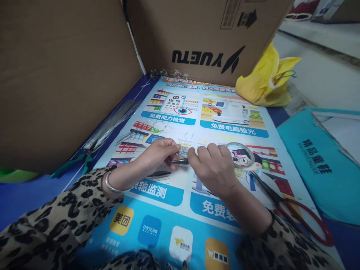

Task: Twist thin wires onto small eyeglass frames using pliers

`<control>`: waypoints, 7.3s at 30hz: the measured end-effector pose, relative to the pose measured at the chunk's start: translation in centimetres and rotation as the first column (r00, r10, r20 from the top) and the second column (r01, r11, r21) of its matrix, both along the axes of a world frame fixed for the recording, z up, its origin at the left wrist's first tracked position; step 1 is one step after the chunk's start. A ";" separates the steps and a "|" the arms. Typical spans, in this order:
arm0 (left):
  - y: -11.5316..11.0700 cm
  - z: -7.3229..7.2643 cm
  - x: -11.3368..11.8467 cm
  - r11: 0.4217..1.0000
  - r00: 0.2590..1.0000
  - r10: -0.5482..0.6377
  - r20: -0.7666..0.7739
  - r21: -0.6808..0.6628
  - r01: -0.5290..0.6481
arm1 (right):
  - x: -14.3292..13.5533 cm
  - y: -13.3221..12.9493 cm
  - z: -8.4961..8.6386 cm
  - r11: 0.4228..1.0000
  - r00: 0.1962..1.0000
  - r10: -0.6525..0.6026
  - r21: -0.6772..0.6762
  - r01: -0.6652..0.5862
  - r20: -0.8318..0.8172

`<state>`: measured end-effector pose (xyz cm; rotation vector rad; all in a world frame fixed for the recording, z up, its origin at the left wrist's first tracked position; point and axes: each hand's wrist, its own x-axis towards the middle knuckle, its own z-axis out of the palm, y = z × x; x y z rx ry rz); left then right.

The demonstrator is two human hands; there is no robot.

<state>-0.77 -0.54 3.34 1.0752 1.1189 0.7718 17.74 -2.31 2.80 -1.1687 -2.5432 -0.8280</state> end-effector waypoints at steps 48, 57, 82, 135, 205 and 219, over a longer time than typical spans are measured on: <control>2.0 -0.6 -2.0 0.533 0.821 0.074 -0.567 0.718 0.448 | -0.1 1.4 0.5 0.765 0.935 -0.354 -0.582 0.275 -0.024; 2.2 -0.6 -2.2 0.607 0.794 0.067 -0.604 0.657 0.448 | -0.2 1.7 -0.6 0.735 0.906 -0.422 -0.577 0.356 0.021; 3.4 -3.1 -2.8 0.681 0.601 0.179 -0.779 0.539 0.496 | 1.0 2.1 -3.7 0.905 0.933 -0.340 -0.308 0.292 -0.117; 2.5 -1.7 -2.3 0.957 0.908 -0.252 -0.334 0.054 0.285 | 1.7 2.2 -3.3 0.978 0.975 -0.174 -0.140 0.155 -0.139; 2.3 -1.7 -1.7 0.966 0.956 -0.257 -0.145 -0.050 0.252 | 1.3 2.8 -3.1 0.991 0.982 -0.065 0.103 0.084 -0.177; 2.2 -1.7 -1.6 0.981 0.969 -0.195 -0.152 -0.024 0.194 | 1.5 2.6 -3.7 0.988 0.967 -0.145 -0.092 0.128 -0.210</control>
